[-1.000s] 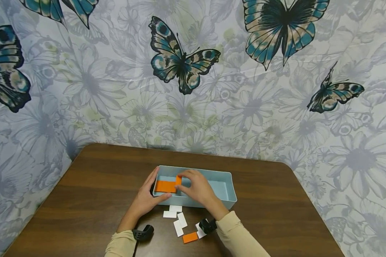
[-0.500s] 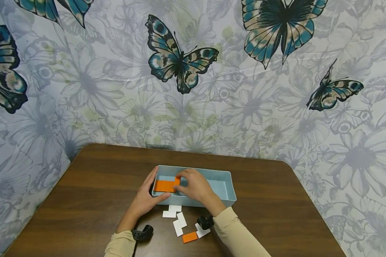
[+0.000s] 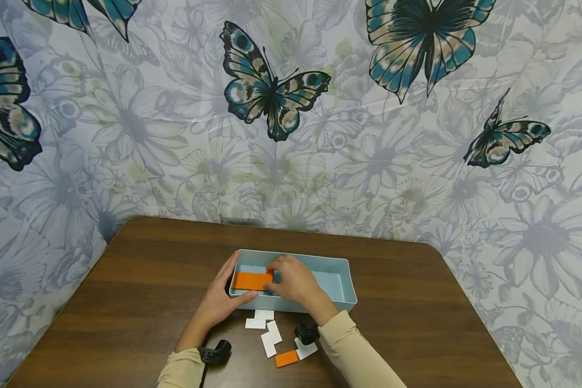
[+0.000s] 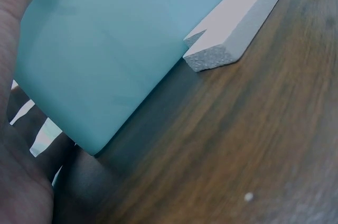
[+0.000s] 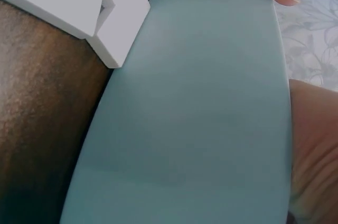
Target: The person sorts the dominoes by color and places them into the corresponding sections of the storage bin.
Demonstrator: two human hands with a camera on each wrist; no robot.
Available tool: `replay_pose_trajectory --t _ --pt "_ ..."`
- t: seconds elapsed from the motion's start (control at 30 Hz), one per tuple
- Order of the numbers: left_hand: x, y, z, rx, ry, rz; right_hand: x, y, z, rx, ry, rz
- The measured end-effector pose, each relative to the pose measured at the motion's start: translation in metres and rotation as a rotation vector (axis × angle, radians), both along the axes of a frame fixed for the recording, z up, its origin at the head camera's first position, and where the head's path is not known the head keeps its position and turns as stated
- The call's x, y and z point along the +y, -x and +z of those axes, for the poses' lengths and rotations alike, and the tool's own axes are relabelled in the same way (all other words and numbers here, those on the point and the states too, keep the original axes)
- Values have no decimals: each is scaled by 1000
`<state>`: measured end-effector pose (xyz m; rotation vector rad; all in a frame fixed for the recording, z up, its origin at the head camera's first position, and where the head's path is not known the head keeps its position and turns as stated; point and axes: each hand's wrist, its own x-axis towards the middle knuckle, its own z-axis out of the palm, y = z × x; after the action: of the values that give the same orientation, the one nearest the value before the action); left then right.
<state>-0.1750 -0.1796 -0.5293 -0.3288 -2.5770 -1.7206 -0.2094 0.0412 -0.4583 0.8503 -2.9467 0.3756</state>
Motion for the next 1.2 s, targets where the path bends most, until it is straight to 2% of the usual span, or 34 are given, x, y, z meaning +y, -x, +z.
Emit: replay_pose_trajectory --t 0.43,1.2 --pt "0 0 0 4 -2 -2 -6 -1 4 -12 -71 -52" --pt "0 -2 2 -4 -7 4 -14 3 0 27 -221 -56"
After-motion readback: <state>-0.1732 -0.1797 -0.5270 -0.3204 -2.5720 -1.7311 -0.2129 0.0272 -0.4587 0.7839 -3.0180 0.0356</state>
